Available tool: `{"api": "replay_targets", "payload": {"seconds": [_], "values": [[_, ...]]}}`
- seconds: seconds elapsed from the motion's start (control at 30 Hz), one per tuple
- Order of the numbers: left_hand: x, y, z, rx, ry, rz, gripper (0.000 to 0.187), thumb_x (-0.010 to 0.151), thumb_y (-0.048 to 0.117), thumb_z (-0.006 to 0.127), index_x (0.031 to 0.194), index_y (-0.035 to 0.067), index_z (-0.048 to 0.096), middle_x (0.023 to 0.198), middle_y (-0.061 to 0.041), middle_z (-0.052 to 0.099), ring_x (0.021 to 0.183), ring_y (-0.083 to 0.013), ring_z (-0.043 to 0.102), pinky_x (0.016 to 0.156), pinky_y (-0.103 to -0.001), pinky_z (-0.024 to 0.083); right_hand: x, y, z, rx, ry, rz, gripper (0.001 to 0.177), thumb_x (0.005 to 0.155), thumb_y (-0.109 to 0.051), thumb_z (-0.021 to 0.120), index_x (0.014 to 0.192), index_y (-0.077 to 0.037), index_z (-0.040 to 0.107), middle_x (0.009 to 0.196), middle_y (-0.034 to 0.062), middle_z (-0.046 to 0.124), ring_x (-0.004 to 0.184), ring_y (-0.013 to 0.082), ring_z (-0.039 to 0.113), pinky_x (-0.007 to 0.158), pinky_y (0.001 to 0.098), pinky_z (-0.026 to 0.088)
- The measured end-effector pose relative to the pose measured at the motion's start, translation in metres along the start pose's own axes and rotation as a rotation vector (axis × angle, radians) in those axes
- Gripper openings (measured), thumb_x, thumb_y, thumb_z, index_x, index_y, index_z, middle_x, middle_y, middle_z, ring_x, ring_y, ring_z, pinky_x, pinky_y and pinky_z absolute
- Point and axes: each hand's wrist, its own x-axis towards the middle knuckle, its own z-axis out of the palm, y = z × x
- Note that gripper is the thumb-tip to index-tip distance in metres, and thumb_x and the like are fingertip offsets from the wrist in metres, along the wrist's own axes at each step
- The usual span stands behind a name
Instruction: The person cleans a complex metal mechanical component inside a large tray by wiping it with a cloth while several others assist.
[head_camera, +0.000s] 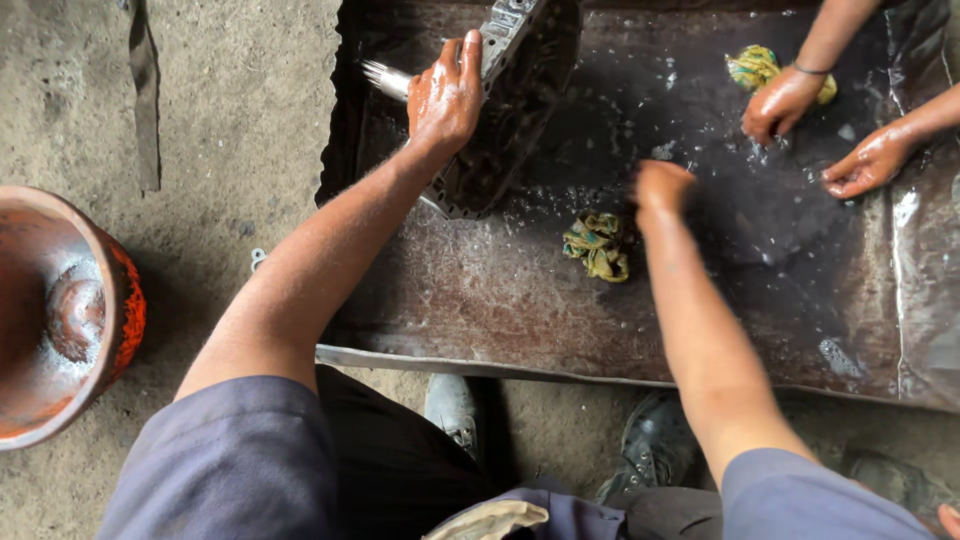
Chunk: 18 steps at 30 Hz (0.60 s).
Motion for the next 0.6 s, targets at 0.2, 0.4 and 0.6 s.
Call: {"api": "replay_targets", "payload": {"seconds": [0.2, 0.4, 0.6], "values": [[-0.002, 0.008, -0.01, 0.033, -0.012, 0.005, 0.06, 0.095, 0.013, 0.059, 0.151, 0.008, 0.038, 0.138, -0.02, 0.054, 0.105, -0.0399, 0.068, 0.083, -0.06, 0.05, 0.076, 0.038, -0.067, -0.267, 0.611, -0.006, 0.02, 0.09, -0.013, 0.06, 0.087, -0.001, 0.076, 0.091, 0.0099, 0.078, 0.081, 0.0227, 0.076, 0.076, 0.0387, 0.058], [0.0, 0.009, -0.013, 0.008, -0.036, -0.031, 0.058, 0.095, 0.012, 0.059, 0.151, 0.01, 0.04, 0.139, -0.019, 0.055, 0.106, -0.0403, 0.068, 0.084, -0.06, 0.05, 0.035, 0.046, 0.023, 0.539, -0.586, 0.622, 0.036, 0.105, -0.024, 0.048, 0.122, 0.007, 0.056, 0.11, 0.0239, 0.072, 0.096, 0.0409, 0.073, 0.083, 0.0553, 0.065], [0.001, 0.003, -0.003, 0.025, -0.024, -0.025, 0.058, 0.096, 0.01, 0.059, 0.151, 0.009, 0.041, 0.14, -0.02, 0.056, 0.106, -0.0414, 0.068, 0.085, -0.057, 0.052, -0.113, -0.075, 0.129, 0.322, -1.065, 0.392, 0.043, 0.104, -0.027, 0.047, 0.121, 0.009, 0.063, 0.11, 0.0258, 0.074, 0.097, 0.038, 0.075, 0.087, 0.049, 0.065]]}}
